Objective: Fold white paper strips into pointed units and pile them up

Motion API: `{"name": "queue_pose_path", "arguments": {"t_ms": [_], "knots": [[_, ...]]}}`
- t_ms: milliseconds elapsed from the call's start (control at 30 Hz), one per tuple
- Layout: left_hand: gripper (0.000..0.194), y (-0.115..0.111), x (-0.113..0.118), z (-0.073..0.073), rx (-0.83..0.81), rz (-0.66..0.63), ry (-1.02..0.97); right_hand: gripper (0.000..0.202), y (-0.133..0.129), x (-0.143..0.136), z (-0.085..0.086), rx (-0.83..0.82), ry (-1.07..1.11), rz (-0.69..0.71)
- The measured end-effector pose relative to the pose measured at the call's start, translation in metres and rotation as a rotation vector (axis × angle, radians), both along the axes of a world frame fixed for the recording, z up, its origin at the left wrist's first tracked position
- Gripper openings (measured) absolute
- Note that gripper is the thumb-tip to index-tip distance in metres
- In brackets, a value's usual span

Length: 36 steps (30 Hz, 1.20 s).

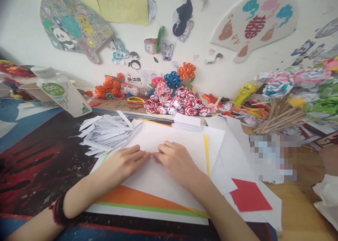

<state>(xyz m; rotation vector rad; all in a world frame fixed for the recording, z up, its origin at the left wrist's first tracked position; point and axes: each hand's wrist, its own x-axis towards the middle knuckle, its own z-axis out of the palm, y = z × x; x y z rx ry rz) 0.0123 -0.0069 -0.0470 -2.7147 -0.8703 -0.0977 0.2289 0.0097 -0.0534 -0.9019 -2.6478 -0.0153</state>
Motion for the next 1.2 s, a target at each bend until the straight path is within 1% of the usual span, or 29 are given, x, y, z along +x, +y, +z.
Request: {"name": "queue_pose_path", "arguments": {"t_ms": [167,267,467,667,767,1000,1100,1200], "knots": [[0.017,-0.0005,0.0013,0.0018,0.014,-0.004,0.006,0.024,-0.0011,-0.0008,-0.0010,-0.017,-0.001,-0.013],[0.017,-0.0007,0.0014,0.0024,-0.009,0.011,0.008,0.026,-0.0020,-0.0005,-0.0010,-0.024,0.009,-0.023],[0.017,-0.0006,0.0005,0.0053,-0.125,0.064,-0.023,0.025,-0.0023,-0.0007,-0.0008,-0.036,0.004,-0.045],[0.019,0.0027,-0.0018,0.0075,-0.236,0.092,-0.105,0.013,-0.0026,-0.0011,-0.0002,-0.055,0.032,-0.122],[0.022,0.0047,-0.0039,0.0058,-0.261,0.096,-0.154,0.014,-0.0034,-0.0012,0.0002,-0.059,-0.006,-0.109],[0.027,0.0079,-0.0065,0.0010,-0.294,0.137,-0.224,0.018,-0.0036,-0.0029,0.0003,0.011,-0.045,-0.100],[0.027,0.0073,-0.0064,0.0019,-0.293,0.147,-0.234,0.018,-0.0036,-0.0035,0.0008,0.021,-0.055,-0.105],[0.027,0.0042,-0.0055,0.0055,-0.246,0.133,-0.225,0.017,-0.0036,-0.0041,0.0017,0.035,-0.062,-0.104]]}}
